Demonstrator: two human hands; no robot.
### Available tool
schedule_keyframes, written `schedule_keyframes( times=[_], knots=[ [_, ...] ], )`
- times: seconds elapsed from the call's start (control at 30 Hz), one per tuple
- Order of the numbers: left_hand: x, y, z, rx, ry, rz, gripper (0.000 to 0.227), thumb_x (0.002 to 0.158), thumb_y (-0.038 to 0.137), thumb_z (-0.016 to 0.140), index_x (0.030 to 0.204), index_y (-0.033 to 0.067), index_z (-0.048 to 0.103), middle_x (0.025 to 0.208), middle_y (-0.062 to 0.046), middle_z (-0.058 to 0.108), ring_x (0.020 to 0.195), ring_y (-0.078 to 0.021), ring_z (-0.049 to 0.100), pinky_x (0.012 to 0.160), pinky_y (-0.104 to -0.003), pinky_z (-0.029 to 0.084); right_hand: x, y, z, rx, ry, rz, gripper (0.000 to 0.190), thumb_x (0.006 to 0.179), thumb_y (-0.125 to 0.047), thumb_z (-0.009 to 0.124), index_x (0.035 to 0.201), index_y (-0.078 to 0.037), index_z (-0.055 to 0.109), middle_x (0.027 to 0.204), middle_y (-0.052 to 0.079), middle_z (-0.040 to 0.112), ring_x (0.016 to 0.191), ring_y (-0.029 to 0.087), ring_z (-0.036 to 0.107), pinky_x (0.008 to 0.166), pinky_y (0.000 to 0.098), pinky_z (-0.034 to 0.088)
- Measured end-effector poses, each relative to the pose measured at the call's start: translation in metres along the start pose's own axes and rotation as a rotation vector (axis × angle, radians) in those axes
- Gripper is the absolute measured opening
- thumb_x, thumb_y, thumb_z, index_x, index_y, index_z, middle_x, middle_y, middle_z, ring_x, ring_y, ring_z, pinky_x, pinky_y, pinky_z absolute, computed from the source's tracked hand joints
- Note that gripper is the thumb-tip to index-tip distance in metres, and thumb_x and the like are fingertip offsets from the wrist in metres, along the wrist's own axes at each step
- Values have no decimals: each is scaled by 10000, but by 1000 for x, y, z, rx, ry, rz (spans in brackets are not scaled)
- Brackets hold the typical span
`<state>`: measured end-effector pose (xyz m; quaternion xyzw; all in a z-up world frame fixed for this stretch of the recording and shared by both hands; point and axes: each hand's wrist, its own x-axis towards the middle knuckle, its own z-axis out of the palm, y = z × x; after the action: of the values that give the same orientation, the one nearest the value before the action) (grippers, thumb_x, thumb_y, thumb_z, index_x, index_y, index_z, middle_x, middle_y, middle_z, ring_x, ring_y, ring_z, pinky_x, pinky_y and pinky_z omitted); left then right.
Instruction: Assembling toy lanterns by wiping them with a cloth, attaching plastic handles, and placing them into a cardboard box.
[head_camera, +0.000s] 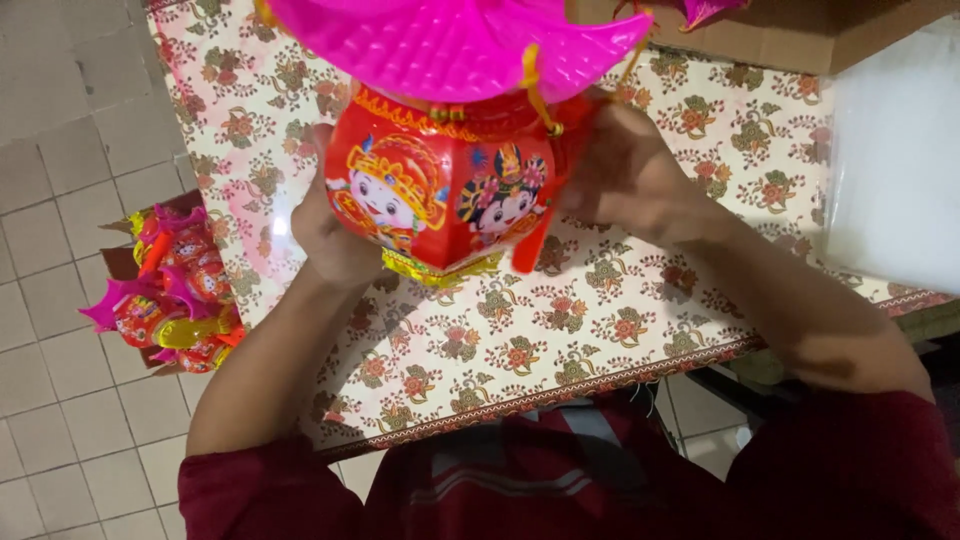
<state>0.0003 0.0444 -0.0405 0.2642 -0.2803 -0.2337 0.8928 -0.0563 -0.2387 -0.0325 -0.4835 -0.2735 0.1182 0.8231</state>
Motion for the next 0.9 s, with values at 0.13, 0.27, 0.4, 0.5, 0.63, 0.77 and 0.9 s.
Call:
schedule_keyframes(
  times=[0.13, 0.27, 0.4, 0.5, 0.63, 0.77, 0.9],
  knots=[
    [11, 8, -2, 578, -19, 385, 169, 1119, 170, 402, 1279, 207, 442, 1131, -126, 627, 1034, -246, 635, 875, -434, 580, 8, -9, 2, -77, 182, -17, 542, 935, 34, 719, 1368, -89, 416, 1134, 144, 647, 988, 273, 704, 936, 400, 668],
    [46, 18, 41, 324, 66, 210, 332, 1045, 383, 549, 1216, 104, 603, 1199, -41, 638, 1214, -200, 614, 1131, -382, 490, 15, -19, 3, -140, 341, -143, 488, 960, 44, 791, 1362, -20, 522, 997, 77, 680, 695, 146, 726, 585, 175, 695],
    [50, 13, 31, 380, 121, 201, 381, 1022, 345, 502, 1291, 94, 602, 1259, -47, 605, 1239, -209, 554, 1175, -441, 425, 16, -15, -9, -202, 408, -230, 240, 1106, 124, 572, 1308, -4, 567, 1270, 72, 655, 619, 77, 627, 427, 142, 526],
    [49, 8, 25, 500, 131, 224, 465, 1027, 311, 357, 1349, 39, 554, 1405, -71, 586, 1366, -239, 536, 1253, -480, 409, 15, -23, -3, -366, 527, -154, 274, 1182, 90, 395, 1352, -67, 542, 880, 81, 583, 494, 105, 444, 359, 212, 335],
    [47, 7, 19, 627, 155, 266, 476, 1029, 280, 384, 1398, 28, 549, 1432, -84, 590, 1390, -256, 529, 1241, -443, 405, 14, -33, 10, -531, 594, -119, 463, 1108, -413, 458, 1329, -13, 537, 1097, 132, 615, 607, 97, 462, 478, 212, 383],
    [43, 3, 8, 762, 198, 302, 516, 1021, 310, 434, 1460, 51, 518, 1467, -82, 589, 1434, -254, 512, 1270, -425, 375, 14, -34, 10, -463, 480, -108, 359, 1056, -329, 540, 1302, -114, 392, 767, 55, 503, 655, 149, 535, 498, 232, 375],
    [49, 7, 25, 843, 184, 255, 519, 916, 331, 416, 1317, 24, 536, 1261, -117, 604, 1231, -256, 540, 1081, -408, 439, 9, -30, 10, -562, 497, -83, 671, 1013, -743, 466, 1079, -88, 599, 806, -38, 541, 590, 37, 401, 509, 201, 313]
  ],
)
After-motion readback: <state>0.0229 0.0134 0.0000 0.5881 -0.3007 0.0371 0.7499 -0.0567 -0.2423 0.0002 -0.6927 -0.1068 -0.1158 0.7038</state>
